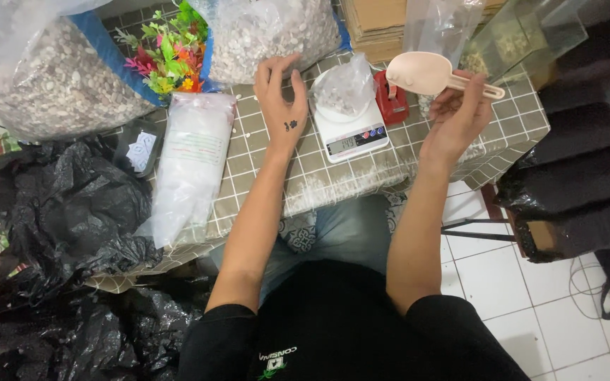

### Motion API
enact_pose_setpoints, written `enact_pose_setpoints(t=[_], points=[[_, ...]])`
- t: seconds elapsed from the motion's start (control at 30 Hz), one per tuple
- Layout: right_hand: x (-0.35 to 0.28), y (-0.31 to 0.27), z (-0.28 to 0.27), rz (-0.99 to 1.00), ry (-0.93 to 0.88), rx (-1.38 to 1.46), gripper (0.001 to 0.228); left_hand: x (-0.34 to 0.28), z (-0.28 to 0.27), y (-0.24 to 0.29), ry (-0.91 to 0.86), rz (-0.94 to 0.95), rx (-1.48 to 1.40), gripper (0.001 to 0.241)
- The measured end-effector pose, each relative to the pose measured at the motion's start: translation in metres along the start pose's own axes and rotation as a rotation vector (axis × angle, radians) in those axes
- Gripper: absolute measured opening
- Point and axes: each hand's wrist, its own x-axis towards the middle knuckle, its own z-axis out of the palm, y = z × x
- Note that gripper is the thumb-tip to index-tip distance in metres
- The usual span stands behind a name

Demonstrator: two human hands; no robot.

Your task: Packaging and weighing aquarium gravel into small plastic bags using a scoop and a digital scale

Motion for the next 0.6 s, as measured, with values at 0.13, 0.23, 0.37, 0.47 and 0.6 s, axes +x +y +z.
enact_pose_setpoints(t=[0.13,0.23,0.37,0.47,0.6], points=[[-0.004,-0.005,0.007,0.069,0.054,-0.022,0.041,0.002,-0.001,0.002,-0.001,0.027,-0.019,0.02],[-0.003,0.001,0.005,0.084,0.07,-0.029,0.041,0.003,-0.001,0.003,-0.011,0.036,-0.041,0.02],[-0.002,0.014,0.0,-0.016,0.023,-0.038,0.042,0.002,-0.001,0.002,-0.023,0.029,-0.04,0.021],[-0.004,0.031,-0.007,-0.079,-0.214,-0.253,0.038,0.006,-0.001,0.004,-0.02,0.044,-0.069,0.02],[-0.01,0.049,-0.007,-0.279,-0.273,-0.177,0.037,0.005,-0.003,0.006,-0.025,0.054,-0.052,0.02]])
